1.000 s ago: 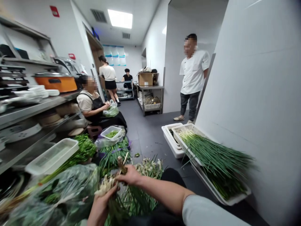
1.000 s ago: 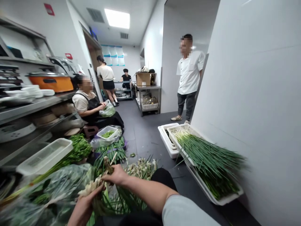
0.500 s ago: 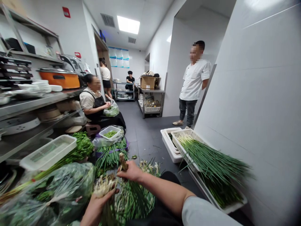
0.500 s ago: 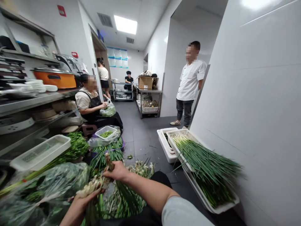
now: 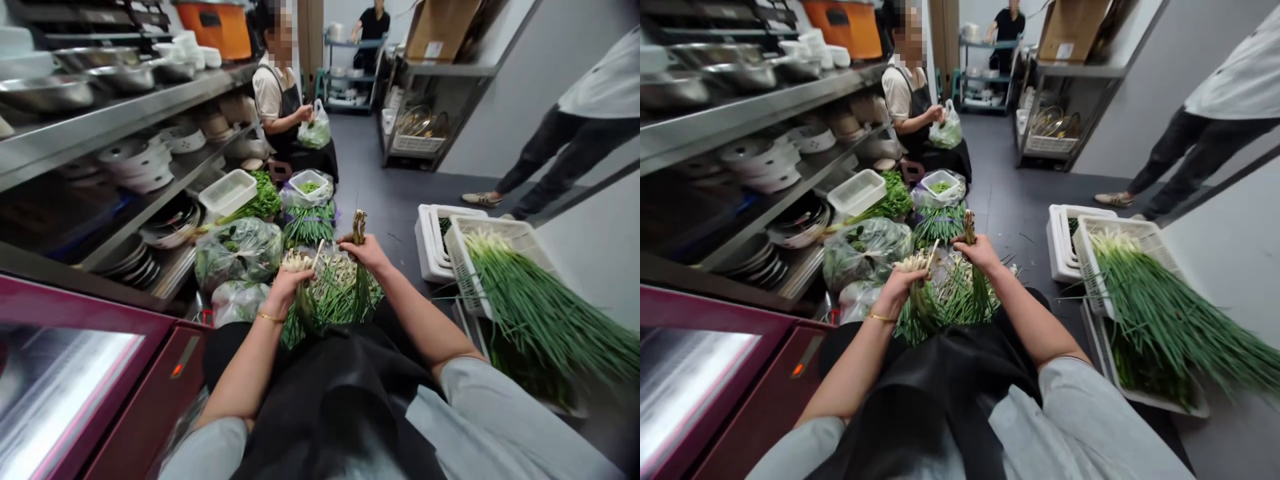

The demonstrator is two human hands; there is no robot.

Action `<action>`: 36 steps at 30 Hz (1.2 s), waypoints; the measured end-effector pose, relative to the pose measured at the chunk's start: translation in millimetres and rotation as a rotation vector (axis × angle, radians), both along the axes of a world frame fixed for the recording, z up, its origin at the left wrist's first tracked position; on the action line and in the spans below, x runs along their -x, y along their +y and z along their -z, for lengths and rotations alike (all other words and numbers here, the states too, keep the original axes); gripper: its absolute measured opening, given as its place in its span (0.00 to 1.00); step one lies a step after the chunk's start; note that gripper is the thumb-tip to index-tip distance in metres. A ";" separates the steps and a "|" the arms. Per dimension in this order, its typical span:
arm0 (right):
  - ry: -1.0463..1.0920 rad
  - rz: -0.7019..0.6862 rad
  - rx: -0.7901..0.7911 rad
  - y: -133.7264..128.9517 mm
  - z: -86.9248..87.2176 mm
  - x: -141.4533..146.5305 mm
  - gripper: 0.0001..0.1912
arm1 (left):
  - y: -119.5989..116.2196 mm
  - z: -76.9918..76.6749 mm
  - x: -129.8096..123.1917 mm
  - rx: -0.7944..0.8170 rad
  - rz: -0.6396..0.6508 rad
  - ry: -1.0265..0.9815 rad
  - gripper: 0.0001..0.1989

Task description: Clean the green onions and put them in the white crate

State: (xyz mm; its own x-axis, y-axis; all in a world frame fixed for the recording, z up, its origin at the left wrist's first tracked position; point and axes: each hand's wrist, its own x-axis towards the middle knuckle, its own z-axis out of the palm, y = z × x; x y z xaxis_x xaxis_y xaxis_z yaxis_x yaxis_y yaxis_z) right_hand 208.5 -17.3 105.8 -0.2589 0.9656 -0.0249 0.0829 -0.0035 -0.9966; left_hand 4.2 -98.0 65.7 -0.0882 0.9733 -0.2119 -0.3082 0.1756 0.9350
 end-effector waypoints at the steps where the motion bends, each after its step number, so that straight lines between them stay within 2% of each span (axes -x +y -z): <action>1: -0.040 -0.010 -0.029 -4.5 4.7 5.8 0.22 | 0.6 1.2 -1.2 -0.007 -0.005 0.003 0.16; 6: -0.298 -0.025 -0.297 -17.0 15.3 29.4 0.17 | -2.3 0.0 -7.3 -0.056 -0.014 0.107 0.14; 10: -0.413 -0.015 -0.337 -11.8 14.8 30.8 0.16 | -4.2 1.9 -7.5 -0.082 -0.014 0.207 0.11; 13: -0.309 0.037 -0.261 -3.7 15.5 20.7 0.15 | -6.2 5.6 -5.3 -0.056 -0.012 0.210 0.11; 18: -0.012 0.273 -0.073 18.0 13.6 -9.6 0.16 | -8.3 6.8 -0.5 -0.025 0.017 0.134 0.13; 20: 0.070 0.311 -0.037 21.8 11.6 -17.2 0.17 | -8.4 5.4 1.1 -0.013 0.024 0.098 0.14; 22: 0.097 0.159 -0.011 18.0 11.2 -16.2 0.23 | -8.3 2.7 2.1 -0.014 0.031 0.049 0.15; 24: 0.104 -0.112 0.048 7.7 12.8 -6.5 0.30 | -8.4 -1.0 2.8 -0.018 0.055 -0.004 0.16; 26: 0.116 -0.304 0.098 -4.8 15.4 7.9 0.30 | -8.8 -5.0 3.3 -0.019 0.100 -0.036 0.17; 28: 0.116 -0.354 0.087 -14.9 16.8 21.5 0.24 | -9.2 -8.2 3.9 -0.016 0.140 -0.046 0.18; 31: 0.032 -0.327 -0.024 -22.6 15.1 33.3 0.18 | -7.8 -9.7 3.9 -0.023 0.137 -0.038 0.18; 36: -0.185 -0.350 -0.236 -30.8 7.7 35.9 0.17 | -0.8 -7.2 0.0 -0.121 0.050 0.020 0.16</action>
State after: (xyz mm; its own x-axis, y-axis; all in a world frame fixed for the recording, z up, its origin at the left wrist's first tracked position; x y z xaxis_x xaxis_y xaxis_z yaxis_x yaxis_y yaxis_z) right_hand 172.6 -48.0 98.1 -0.5826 0.8055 0.1082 0.2152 0.2813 -0.9352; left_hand 4.3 -98.8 73.0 -0.0418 0.9950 -0.0909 -0.2827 0.0755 0.9562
